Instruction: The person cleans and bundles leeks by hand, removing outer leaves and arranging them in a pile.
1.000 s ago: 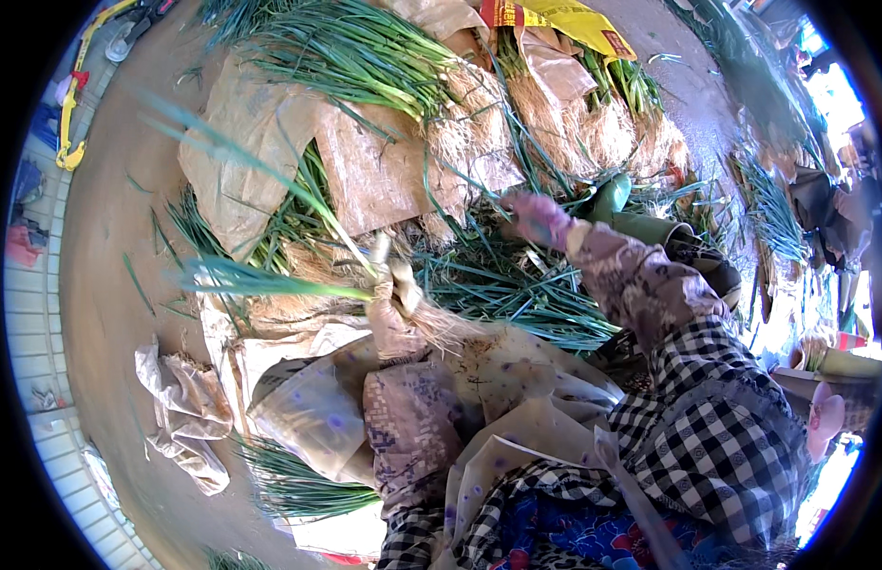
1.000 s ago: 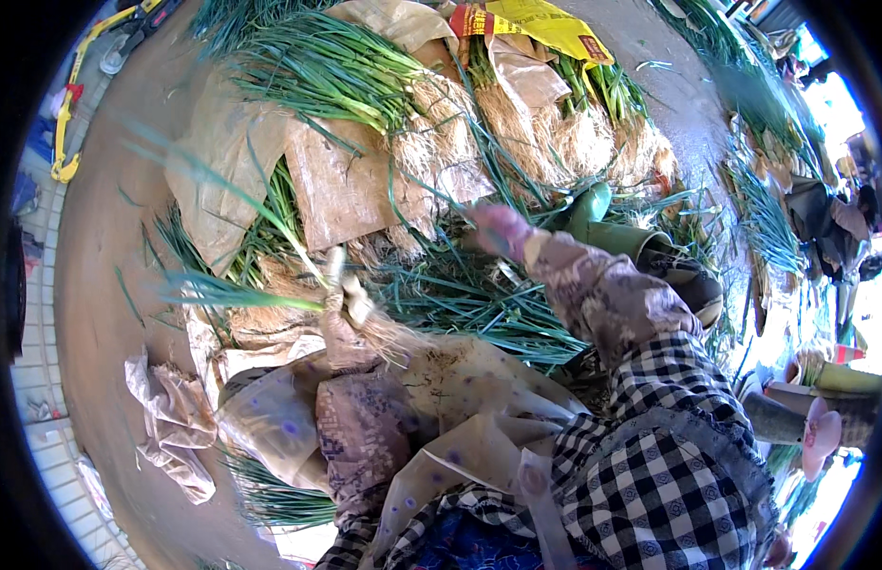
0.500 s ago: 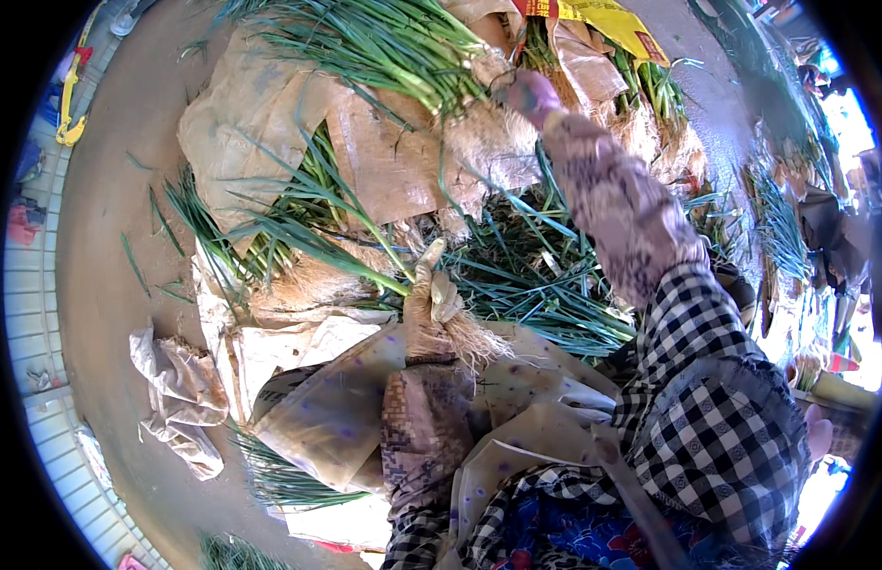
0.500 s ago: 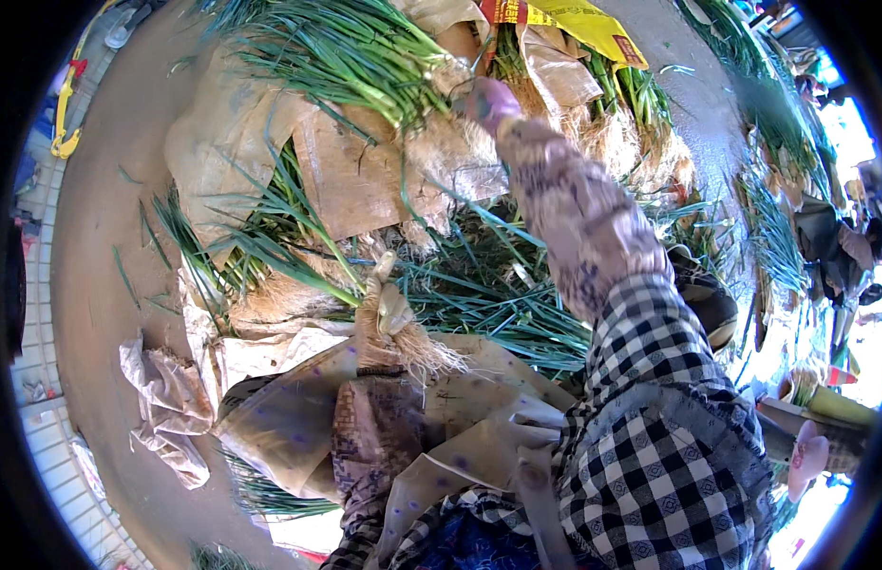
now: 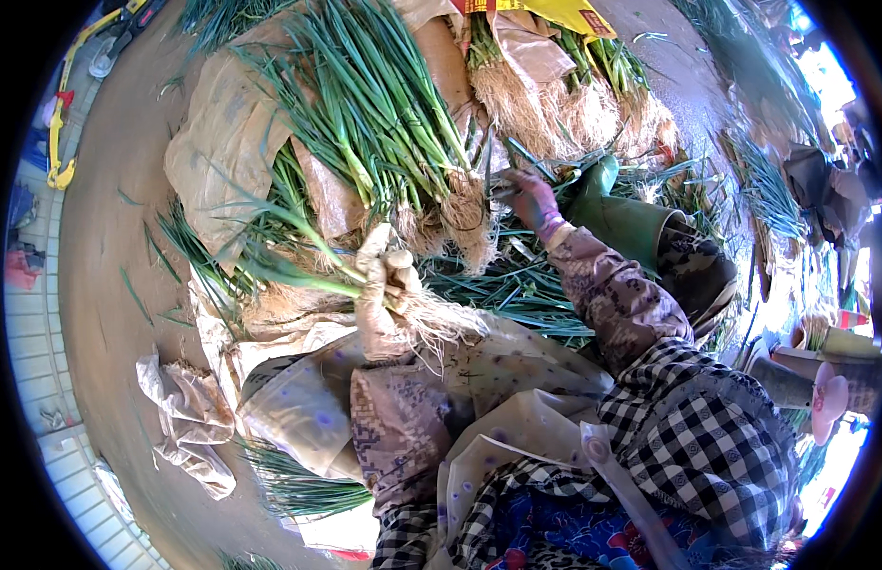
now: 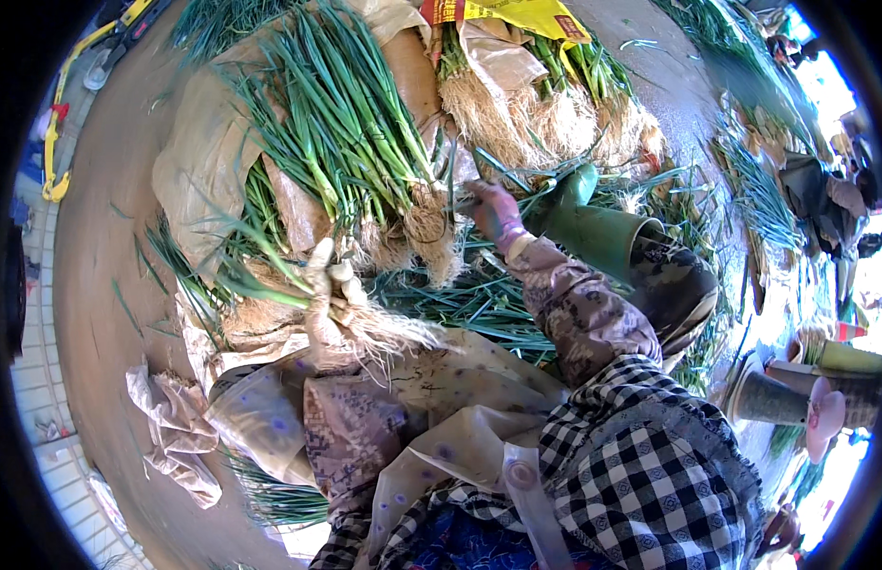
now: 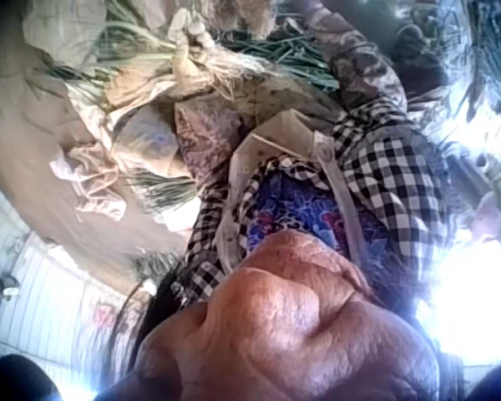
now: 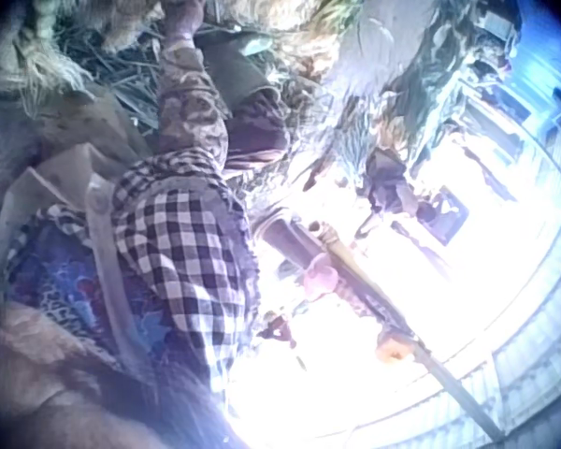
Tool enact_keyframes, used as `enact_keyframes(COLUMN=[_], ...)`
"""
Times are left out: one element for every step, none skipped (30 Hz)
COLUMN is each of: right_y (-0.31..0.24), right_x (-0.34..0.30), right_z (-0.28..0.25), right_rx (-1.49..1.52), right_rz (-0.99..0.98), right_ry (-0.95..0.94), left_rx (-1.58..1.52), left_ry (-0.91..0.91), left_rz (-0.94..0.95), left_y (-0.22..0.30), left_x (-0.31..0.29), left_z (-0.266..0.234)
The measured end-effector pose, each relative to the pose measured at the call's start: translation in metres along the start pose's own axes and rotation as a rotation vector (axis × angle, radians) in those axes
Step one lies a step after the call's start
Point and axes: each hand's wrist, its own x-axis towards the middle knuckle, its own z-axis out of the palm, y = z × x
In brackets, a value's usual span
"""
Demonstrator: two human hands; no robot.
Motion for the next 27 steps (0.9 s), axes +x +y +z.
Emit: enact_keyframes(right_y=[-0.011,-0.010,-0.006,0.002,0.009,0.013,0.018,0.024,0.012,0.018,0.003,-0.022,-0.033,-0.050,-0.060,-0.075,-0.089,-0.092,-0.098,-0.108,-0.090,-0.080,-0.076,-0.063,-0.056,-0.037,-0.022], right_x=[0.004,0.006,0.008,0.008,0.007,0.015,0.019,0.020,0.030,0.007,0.032,0.060,0.069,0.073,0.070,0.070,0.071,0.062,0.053,0.046,0.039,0.035,0.033,0.041,0.041,0.036,0.033], right_z=[-0.009,-0.007,-0.004,0.005,0.015,0.022,0.026,0.026,0.021,0.065,0.049,0.035,0.033,0.042,0.070,0.089,0.104,0.122,0.138,0.151,0.162,0.161,0.154,0.127,0.096,0.091,0.079], right_rx=[-0.397,-0.594,-0.789,-1.230,-1.668,-1.501,-1.192,-0.895,-0.965,-0.985,-1.060,-1.135,-0.935,-0.731,-0.493,-0.272,-0.251,-0.058,0.152,0.338,0.132,0.073,0.029,-0.334,-0.303,-0.202,-0.125], right_rz=[-0.260,-0.391,-0.522,-0.516,-0.505,-0.270,-0.126,0.018,0.378,0.396,0.368,0.341,0.218,0.095,-0.012,-0.128,-0.282,-0.061,0.175,0.393,0.172,0.336,0.484,0.199,0.287,0.383,0.462], right_ry=[0.056,0.072,0.114,0.205,0.304,0.258,0.173,0.090,0.074,0.108,0.048,-0.007,-0.168,-0.327,-0.506,-0.655,-0.835,-0.893,-0.900,-0.862,-1.073,-0.923,-0.750,-0.964,-0.833,-0.746,-0.637], left_rx=[0.036,-0.003,-0.003,0.057,-0.051,-0.150,-0.208,-0.285,-0.320,-0.332,-0.315,-0.305,-0.294,-0.284,-0.261,-0.230,-0.206,-0.170,-0.209,-0.189,-0.167,-0.145,-0.024,-0.161,-0.061,0.098,0.135], left_ry=[0.205,0.259,0.194,0.014,-0.042,-0.105,-0.073,-0.080,-0.113,-0.096,-0.112,-0.112,-0.074,-0.039,-0.057,-0.053,-0.055,-0.044,-0.030,0.032,0.098,0.165,0.262,0.044,0.150,0.292,0.278], left_rz=[0.007,0.124,0.120,0.105,0.056,0.004,-0.062,-0.123,-0.126,-0.088,-0.088,-0.090,-0.069,-0.044,-0.005,0.023,0.038,0.067,0.096,0.046,0.000,-0.046,0.053,0.092,0.074,0.098,0.064], left_y=[-0.003,-0.002,-0.002,-0.005,-0.015,-0.021,-0.023,-0.025,-0.027,-0.015,-0.017,-0.021,-0.021,-0.020,-0.007,-0.003,-0.003,-0.001,-0.004,-0.007,-0.007,-0.005,-0.001,-0.013,-0.030,-0.021,-0.020], left_x=[0.001,-0.001,-0.001,0.002,0.003,0.006,0.004,0.007,0.008,-0.008,-0.001,0.007,0.005,0.003,-0.007,-0.010,-0.009,-0.013,-0.015,-0.012,-0.012,-0.012,-0.011,-0.003,0.008,-0.001,-0.003], left_z=[0.018,0.050,0.046,0.027,0.011,0.014,0.017,0.008,0.000,-0.016,-0.004,0.008,0.005,0.002,-0.003,-0.010,-0.017,-0.023,-0.031,-0.040,-0.051,-0.054,-0.010,-0.028,-0.028,-0.017,-0.022])
